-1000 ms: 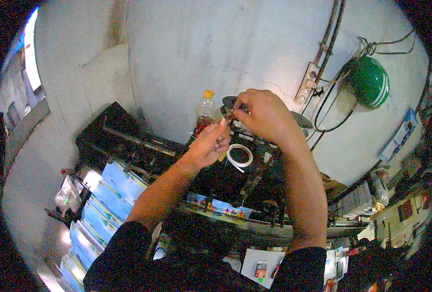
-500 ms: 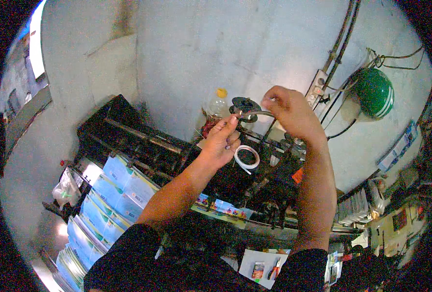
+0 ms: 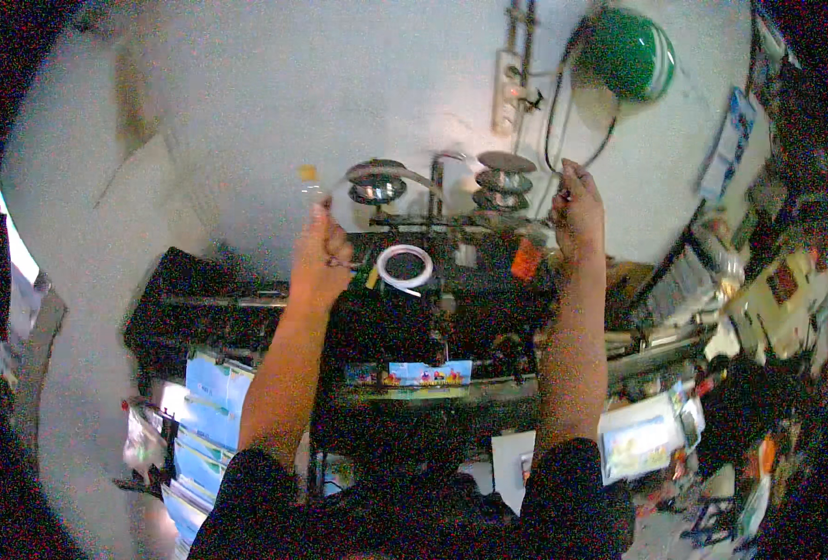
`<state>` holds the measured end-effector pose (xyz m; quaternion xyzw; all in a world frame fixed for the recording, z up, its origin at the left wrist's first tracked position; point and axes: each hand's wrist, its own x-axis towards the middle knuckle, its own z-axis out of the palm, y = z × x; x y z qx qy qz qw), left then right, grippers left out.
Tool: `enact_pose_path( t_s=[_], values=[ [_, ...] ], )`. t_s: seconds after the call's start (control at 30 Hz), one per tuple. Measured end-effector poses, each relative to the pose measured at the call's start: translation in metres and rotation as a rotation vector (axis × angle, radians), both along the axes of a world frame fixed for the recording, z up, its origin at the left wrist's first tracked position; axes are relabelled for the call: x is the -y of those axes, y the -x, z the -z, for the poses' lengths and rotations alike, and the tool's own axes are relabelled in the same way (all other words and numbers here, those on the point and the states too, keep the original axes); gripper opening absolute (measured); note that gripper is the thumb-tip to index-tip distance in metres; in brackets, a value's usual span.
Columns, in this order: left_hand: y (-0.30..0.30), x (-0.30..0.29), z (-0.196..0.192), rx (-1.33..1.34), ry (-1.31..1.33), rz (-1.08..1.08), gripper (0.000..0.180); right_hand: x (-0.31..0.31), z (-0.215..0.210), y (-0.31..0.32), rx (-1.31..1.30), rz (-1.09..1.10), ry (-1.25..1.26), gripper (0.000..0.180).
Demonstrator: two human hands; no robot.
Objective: The person handles metal spools on a machine, uses pliers to adjust wire components, and manipulates parts of the assembly line mechanism.
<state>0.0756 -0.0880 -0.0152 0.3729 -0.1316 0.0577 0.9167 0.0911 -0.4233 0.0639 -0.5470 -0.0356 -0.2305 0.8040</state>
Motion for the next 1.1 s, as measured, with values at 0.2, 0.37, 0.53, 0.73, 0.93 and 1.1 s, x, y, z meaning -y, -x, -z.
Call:
enact_pose_path(
  t_s=[0.2, 0.37, 0.53, 0.73, 0.93, 1.1],
  values=[
    [0.002, 0.006, -0.003, 0.040, 0.006, -0.051, 0.031, 0.017, 0.063, 0.047, 0.163, -0.278, -0.139, 0.045],
    [0.007, 0.003, -0.007, -0.049, -0.027, -0.130, 0.036, -0.021, 0.084, 0.052, 0.103, -0.418, 0.529, 0.041],
    [0.015, 0.012, -0.018, -0.041, 0.022, -0.185, 0.033, -0.049, 0.099, 0.031, 0.252, -0.473, 0.645, 0.030],
    [0.014, 0.012, -0.018, -0.071, -0.040, -0.266, 0.036, -0.058, 0.116, 0.013, 0.088, -0.372, 0.214, 0.021],
    [0.017, 0.009, -0.016, -0.051, -0.075, -0.267, 0.037, -0.050, 0.123, 0.020, -0.034, -0.355, -0.095, 0.024],
    [0.018, -0.001, -0.012, -0.023, -0.058, -0.220, 0.036, -0.041, 0.134, 0.045, -0.084, -0.384, -0.254, 0.024]
  ],
)
